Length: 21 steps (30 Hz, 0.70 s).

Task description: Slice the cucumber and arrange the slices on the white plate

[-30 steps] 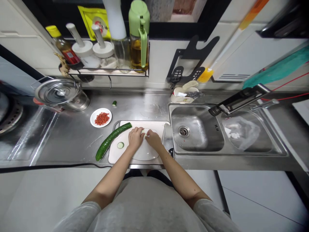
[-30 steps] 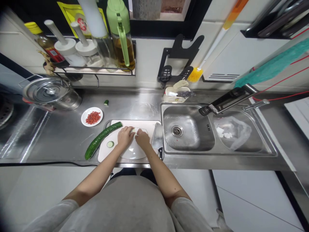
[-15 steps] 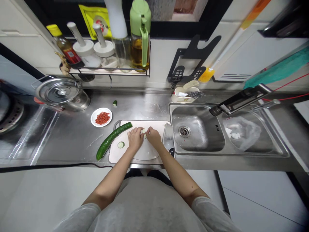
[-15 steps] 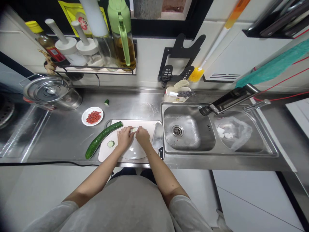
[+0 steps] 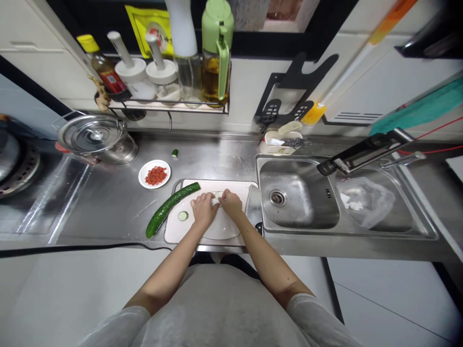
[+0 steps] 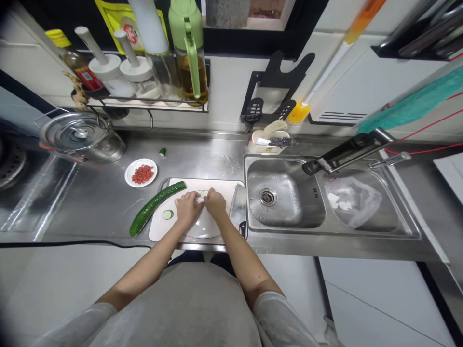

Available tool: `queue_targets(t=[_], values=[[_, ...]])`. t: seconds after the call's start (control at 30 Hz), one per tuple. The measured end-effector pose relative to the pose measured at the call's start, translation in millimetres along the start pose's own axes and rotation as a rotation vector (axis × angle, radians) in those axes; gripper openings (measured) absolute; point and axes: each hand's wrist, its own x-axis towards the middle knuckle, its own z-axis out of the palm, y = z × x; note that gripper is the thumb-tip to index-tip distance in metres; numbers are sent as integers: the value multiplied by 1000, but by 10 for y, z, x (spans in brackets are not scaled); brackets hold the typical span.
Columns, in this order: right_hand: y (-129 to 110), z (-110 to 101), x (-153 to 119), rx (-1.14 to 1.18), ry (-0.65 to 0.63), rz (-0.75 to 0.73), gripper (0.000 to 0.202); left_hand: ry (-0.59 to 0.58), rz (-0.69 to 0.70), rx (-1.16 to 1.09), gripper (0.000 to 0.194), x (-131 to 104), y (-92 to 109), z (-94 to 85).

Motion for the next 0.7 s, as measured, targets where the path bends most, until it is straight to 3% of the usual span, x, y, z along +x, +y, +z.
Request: queue_targets(t=[0.2, 0.33, 0.53, 0.7], values=[[-21, -13, 2, 10, -4, 6, 11, -14, 6, -12, 24, -28, 31, -42], [44, -87, -25, 69, 32, 32, 17, -6, 1, -32, 22, -103, -27, -180], [439, -194, -263, 219, 155, 31, 22, 86, 30, -142, 19, -377, -560, -453], [754, -224, -530, 307, 221, 12, 28, 115, -65, -115, 22, -587, -1018, -515]])
